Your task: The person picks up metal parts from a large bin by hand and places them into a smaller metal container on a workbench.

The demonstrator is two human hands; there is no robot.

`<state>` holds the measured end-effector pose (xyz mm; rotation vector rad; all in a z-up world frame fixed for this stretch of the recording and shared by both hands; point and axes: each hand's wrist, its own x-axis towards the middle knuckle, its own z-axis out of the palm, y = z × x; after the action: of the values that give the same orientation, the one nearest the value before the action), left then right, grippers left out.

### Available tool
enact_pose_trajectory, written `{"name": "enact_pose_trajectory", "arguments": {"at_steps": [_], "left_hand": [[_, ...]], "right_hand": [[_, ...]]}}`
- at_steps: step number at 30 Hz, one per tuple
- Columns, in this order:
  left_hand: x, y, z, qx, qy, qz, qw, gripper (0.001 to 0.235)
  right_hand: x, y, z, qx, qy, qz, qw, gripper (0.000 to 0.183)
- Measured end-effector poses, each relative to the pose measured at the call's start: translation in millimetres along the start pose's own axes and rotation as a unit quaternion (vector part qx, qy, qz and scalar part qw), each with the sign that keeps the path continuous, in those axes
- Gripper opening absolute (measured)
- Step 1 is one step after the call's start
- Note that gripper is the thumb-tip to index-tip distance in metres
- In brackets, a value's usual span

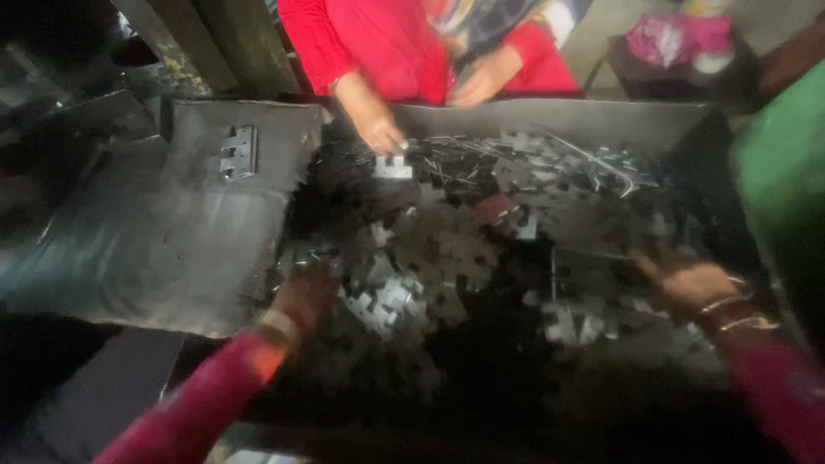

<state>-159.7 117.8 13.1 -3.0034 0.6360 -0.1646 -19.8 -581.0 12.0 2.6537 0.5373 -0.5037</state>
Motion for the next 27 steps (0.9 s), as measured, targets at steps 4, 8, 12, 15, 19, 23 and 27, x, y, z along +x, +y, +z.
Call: {"name": "enact_pose_trajectory", "arguments": {"at_steps": [4, 8, 12, 15, 19, 23, 27], "left_hand": [[-85.9, 58.6, 18.8, -0.158, -0.366, -0.025, 0.917, 0.038], [-101.7, 100.5, 35.6, -0.228, -0.428, -0.013, 0.874, 0.041], [-89.4, 100.0, 36.0, -0.245, -0.407, -0.016, 0.880, 0.048], [-82.7, 112.8, 37.0, -0.241, -0.427, -0.015, 0.872, 0.050], [-69.9, 127.0, 30.1, -0.219, -0.417, 0.005, 0.882, 0.054], [-64.8, 130.2, 9.8, -0.251, -0.415, -0.044, 0.874, 0.053], [-63.1, 128.0, -16.6, -0.243, -0.445, -0.065, 0.859, 0.054]], "right_hand": [[-18.6, 10.4, -39.3, 0.093, -0.094, 0.276, 0.952, 0.055], [-32.1, -4.1, -81.2, -0.134, -0.090, 0.221, 0.962, 0.027], [-9.8, -31.2, -119.7, -0.063, 0.039, 0.221, 0.972, 0.050], [26.6, -69.3, -124.8, -0.002, 0.039, 0.196, 0.980, 0.044], [107.8, -153.7, -114.1, 0.031, 0.061, 0.048, 0.996, 0.068], [155.7, -212.6, -92.6, 0.174, 0.037, 0.103, 0.979, 0.059], [117.3, -168.2, -67.5, 0.142, 0.007, 0.104, 0.984, 0.040]]}}
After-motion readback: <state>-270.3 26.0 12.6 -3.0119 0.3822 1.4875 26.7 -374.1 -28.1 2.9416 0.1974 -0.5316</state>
